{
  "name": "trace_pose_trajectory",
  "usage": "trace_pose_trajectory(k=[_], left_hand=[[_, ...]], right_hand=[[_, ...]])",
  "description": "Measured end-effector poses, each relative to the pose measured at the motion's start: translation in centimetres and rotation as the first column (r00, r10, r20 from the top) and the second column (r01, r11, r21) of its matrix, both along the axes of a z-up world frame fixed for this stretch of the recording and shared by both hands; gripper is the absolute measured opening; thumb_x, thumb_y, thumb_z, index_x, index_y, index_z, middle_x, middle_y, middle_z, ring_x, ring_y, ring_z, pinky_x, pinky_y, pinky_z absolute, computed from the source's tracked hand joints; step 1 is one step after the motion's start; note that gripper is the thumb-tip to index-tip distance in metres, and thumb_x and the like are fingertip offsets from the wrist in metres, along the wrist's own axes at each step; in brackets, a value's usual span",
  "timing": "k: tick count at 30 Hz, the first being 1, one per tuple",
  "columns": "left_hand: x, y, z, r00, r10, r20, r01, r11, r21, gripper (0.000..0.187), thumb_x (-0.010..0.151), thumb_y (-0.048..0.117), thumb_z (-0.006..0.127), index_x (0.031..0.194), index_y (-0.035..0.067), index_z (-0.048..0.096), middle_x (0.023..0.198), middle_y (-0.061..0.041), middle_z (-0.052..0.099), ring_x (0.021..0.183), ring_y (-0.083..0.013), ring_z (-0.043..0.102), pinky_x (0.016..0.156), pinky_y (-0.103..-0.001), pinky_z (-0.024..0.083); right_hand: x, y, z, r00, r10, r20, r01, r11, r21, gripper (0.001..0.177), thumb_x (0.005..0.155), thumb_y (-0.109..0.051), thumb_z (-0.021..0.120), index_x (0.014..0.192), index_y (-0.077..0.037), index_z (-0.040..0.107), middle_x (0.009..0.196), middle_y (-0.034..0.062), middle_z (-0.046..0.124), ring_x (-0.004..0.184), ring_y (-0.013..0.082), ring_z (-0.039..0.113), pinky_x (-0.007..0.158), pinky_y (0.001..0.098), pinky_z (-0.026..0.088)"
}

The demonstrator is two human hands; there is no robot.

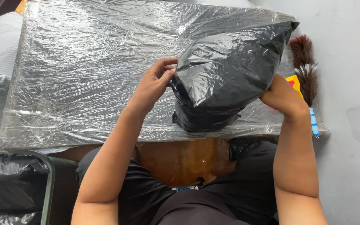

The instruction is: Wrapping items in black plastic bags and dusting a foam pillow on a plastic-covered surface.

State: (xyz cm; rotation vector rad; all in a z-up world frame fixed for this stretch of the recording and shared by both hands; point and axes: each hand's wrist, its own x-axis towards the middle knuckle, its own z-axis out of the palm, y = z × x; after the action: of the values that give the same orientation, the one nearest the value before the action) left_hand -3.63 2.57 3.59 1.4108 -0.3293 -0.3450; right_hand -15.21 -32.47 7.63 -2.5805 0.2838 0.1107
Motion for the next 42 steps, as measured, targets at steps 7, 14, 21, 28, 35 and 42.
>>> trace_pose_trajectory(k=[7,14,21,28,35,42], left_hand=[[-0.4,0.0,0.5,0.991,-0.117,0.065,0.121,0.991,-0.065,0.053,0.089,0.004,0.052,0.139,0.019,0.065,0.097,0.001,0.057,0.092,-0.0092,0.055,0.082,-0.025,0.055],[0.3,0.5,-0.2,0.966,-0.093,0.240,0.049,0.981,0.186,0.052,0.091,0.007,0.049,0.140,0.019,0.064,0.096,-0.004,0.059,0.093,-0.0145,0.058,0.080,-0.033,0.056],[-0.1,2.0,3.8,0.880,-0.285,0.380,0.017,0.817,0.576,0.046,0.091,0.011,0.048,0.131,0.024,0.067,0.102,-0.015,0.057,0.098,-0.0415,0.063,0.086,-0.054,0.052],[3.8,-1.1,7.8,0.904,-0.306,0.298,0.224,0.934,0.278,0.044,0.102,0.036,0.041,0.131,0.006,0.053,0.132,-0.013,0.063,0.118,-0.0218,0.065,0.089,-0.032,0.056],[0.8,-7.2,15.5,0.715,-0.584,0.386,0.235,0.719,0.654,0.095,0.081,0.079,0.022,0.141,0.016,0.059,0.144,-0.008,0.063,0.127,-0.0276,0.061,0.098,-0.042,0.047],[-0.2,-8.4,15.6,0.707,-0.644,0.293,0.172,0.558,0.811,0.064,0.094,0.073,0.033,0.074,0.014,0.046,0.066,-0.005,0.051,0.063,-0.0209,0.052,0.064,-0.036,0.037]], right_hand=[[1.0,1.6,1.0,0.999,-0.001,-0.038,0.000,1.000,-0.005,0.036,0.087,-0.014,0.059,0.115,0.004,0.072,0.107,0.0327,0.070,0.107,0.0535,0.060,0.089,0.0606,0.045],[0.4,2.5,2.5,0.997,0.002,-0.081,-0.006,0.999,-0.049,0.029,0.088,-0.014,0.057,0.107,0.003,0.070,0.104,0.0272,0.071,0.101,0.0441,0.060,0.084,0.0556,0.045],[-0.4,4.0,4.1,0.991,-0.014,-0.129,0.000,0.994,-0.108,0.023,0.089,-0.015,0.054,0.098,0.002,0.067,0.100,0.0202,0.073,0.094,0.0323,0.060,0.078,0.0493,0.046],[-0.3,5.6,5.4,0.984,-0.020,-0.180,-0.008,0.988,-0.154,0.021,0.090,-0.015,0.052,0.088,0.001,0.064,0.095,0.0132,0.075,0.086,0.0206,0.060,0.073,0.0430,0.046],[-0.3,5.6,4.9,0.998,0.009,-0.067,-0.014,0.997,-0.074,0.020,0.091,-0.017,0.057,0.094,0.000,0.067,0.095,0.0121,0.076,0.089,0.0159,0.061,0.071,0.0426,0.047],[1.0,6.3,5.1,0.996,-0.012,0.086,0.009,0.999,0.037,0.015,0.091,-0.014,0.060,0.088,0.000,0.065,0.087,0.0135,0.071,0.086,0.0149,0.058,0.069,0.0394,0.046]])
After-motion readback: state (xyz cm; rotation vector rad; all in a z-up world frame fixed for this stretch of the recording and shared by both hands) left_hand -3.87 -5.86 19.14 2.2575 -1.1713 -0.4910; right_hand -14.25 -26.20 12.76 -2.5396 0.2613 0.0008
